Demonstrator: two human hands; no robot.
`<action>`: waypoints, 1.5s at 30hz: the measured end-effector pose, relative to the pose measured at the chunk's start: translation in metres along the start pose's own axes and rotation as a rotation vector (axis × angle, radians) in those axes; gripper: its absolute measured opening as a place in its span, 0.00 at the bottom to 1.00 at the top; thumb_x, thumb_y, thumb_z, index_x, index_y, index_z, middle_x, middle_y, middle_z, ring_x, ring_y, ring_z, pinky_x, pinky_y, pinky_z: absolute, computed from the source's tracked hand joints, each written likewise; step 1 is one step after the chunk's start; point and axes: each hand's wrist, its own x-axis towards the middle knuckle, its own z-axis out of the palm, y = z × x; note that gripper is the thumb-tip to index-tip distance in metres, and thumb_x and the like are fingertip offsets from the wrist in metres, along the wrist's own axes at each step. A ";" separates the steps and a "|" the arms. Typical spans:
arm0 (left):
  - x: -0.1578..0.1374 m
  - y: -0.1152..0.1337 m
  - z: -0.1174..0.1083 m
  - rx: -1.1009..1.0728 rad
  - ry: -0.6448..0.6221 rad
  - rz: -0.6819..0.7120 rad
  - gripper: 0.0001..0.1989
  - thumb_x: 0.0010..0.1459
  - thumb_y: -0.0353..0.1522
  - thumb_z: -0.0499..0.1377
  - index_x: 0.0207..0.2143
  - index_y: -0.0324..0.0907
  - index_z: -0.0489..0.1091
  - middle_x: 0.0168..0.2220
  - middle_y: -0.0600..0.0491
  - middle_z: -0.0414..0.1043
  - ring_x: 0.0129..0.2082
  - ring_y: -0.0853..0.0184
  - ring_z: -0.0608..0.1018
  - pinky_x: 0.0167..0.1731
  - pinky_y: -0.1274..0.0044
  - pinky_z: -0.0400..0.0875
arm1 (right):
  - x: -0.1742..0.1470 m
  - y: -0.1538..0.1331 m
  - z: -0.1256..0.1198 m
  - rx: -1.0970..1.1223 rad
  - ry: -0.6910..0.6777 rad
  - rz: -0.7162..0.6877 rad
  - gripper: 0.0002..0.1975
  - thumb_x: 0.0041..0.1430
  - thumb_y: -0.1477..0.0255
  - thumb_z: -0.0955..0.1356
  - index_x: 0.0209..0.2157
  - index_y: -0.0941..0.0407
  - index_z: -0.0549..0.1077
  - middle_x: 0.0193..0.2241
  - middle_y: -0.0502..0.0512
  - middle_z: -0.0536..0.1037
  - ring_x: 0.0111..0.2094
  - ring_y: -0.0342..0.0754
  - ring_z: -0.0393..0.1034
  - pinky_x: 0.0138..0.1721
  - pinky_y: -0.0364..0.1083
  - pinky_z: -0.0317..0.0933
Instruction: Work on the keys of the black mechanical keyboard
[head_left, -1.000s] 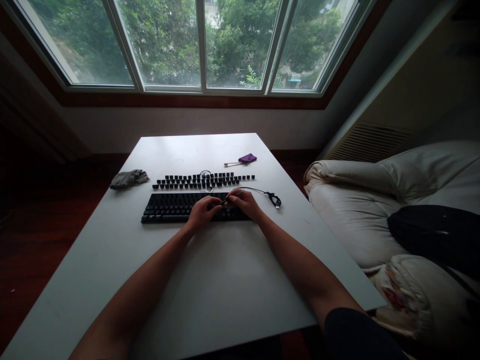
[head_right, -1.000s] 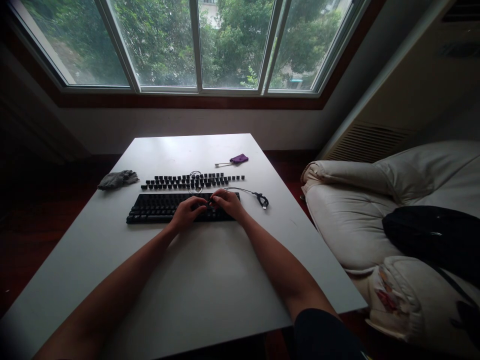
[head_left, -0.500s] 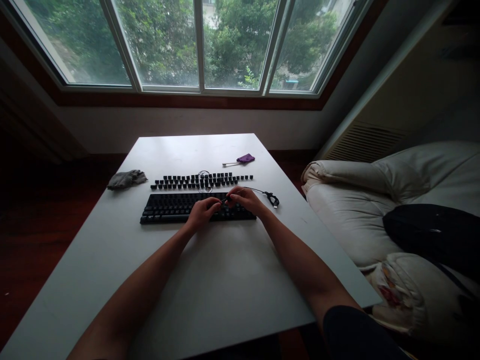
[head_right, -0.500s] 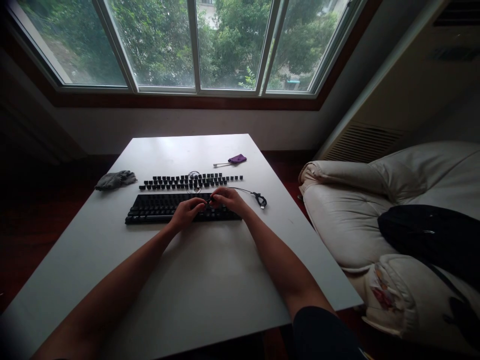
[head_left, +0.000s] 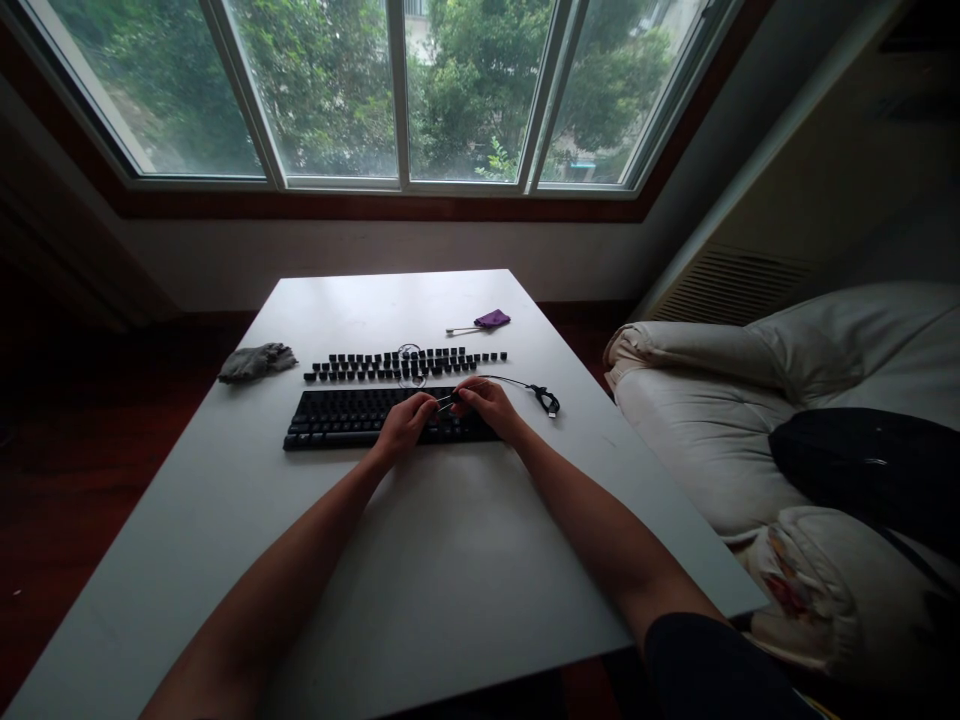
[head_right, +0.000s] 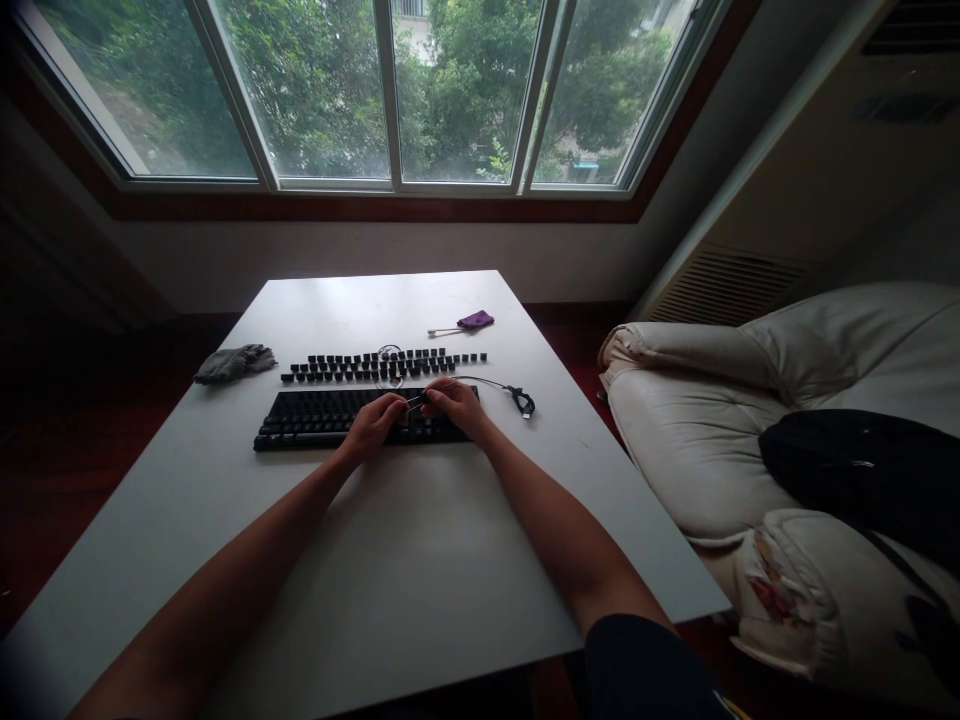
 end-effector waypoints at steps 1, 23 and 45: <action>0.000 -0.001 0.000 -0.016 0.008 -0.002 0.18 0.67 0.46 0.52 0.39 0.43 0.74 0.32 0.53 0.78 0.34 0.65 0.78 0.38 0.76 0.71 | 0.000 0.000 -0.001 0.000 -0.003 0.006 0.18 0.56 0.55 0.72 0.38 0.56 0.74 0.26 0.52 0.82 0.27 0.47 0.77 0.32 0.46 0.72; 0.001 0.003 -0.005 -0.201 0.024 0.004 0.15 0.61 0.39 0.59 0.46 0.42 0.75 0.43 0.49 0.79 0.45 0.61 0.79 0.49 0.71 0.72 | -0.002 -0.002 -0.005 0.017 -0.013 -0.013 0.19 0.57 0.57 0.73 0.42 0.57 0.78 0.29 0.54 0.82 0.30 0.48 0.78 0.36 0.47 0.72; 0.001 0.001 -0.006 -0.319 -0.014 0.014 0.21 0.56 0.36 0.64 0.52 0.43 0.71 0.41 0.51 0.75 0.34 0.70 0.76 0.34 0.79 0.71 | 0.000 0.002 -0.003 0.022 -0.038 0.002 0.17 0.58 0.59 0.72 0.42 0.57 0.80 0.31 0.55 0.83 0.31 0.50 0.79 0.37 0.48 0.72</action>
